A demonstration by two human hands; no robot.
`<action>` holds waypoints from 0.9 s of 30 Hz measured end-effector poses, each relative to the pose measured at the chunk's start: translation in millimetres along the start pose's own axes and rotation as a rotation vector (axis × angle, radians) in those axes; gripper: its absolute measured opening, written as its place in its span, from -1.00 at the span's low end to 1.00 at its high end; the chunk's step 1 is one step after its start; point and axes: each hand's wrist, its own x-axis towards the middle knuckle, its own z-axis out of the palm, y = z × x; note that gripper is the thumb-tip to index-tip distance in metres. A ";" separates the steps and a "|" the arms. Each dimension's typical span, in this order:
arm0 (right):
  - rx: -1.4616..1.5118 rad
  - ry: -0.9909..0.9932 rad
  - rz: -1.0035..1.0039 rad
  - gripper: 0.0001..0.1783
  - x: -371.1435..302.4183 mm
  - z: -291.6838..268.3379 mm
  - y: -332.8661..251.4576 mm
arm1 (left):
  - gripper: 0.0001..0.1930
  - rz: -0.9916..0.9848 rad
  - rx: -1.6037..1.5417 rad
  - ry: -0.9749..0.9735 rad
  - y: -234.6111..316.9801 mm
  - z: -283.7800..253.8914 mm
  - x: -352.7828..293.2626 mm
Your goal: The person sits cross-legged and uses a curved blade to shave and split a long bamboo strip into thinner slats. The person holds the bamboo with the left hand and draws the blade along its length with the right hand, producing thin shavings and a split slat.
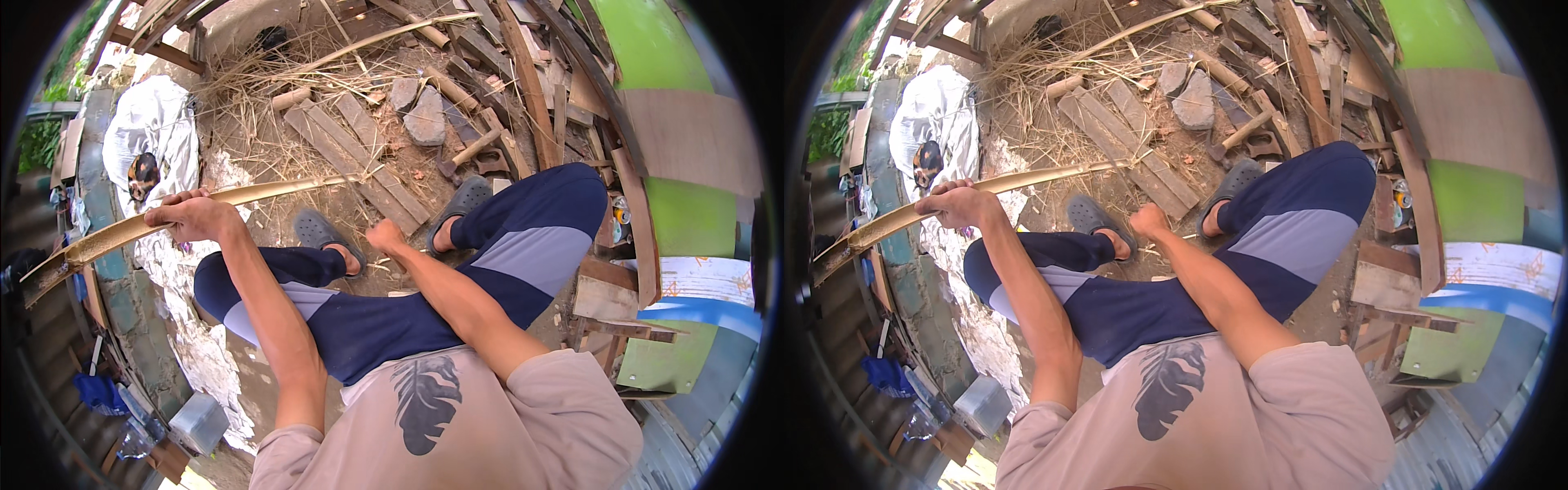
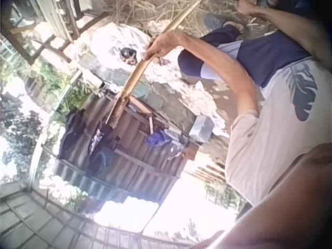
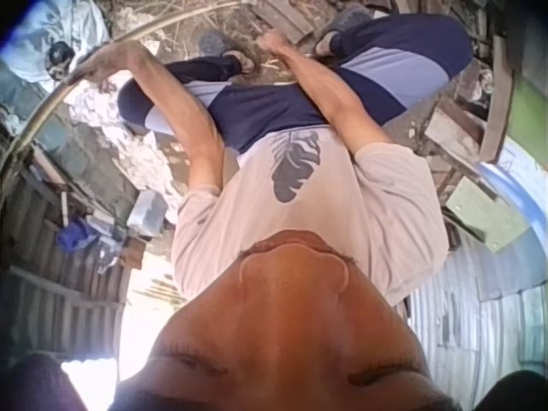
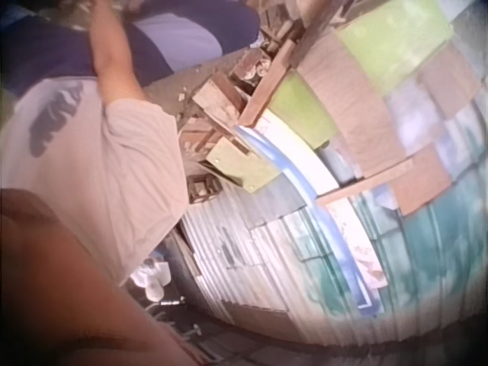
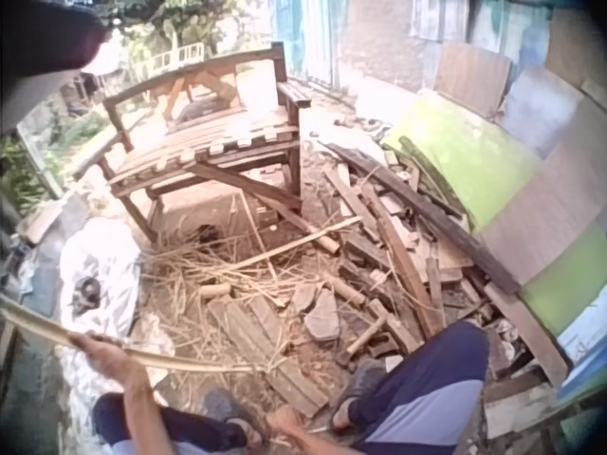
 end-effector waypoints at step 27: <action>0.025 0.079 -0.302 -0.60 -94.1 -75.8 -86.7 | -0.28 0.105 -0.147 -0.275 -23.0 -47.6 21.0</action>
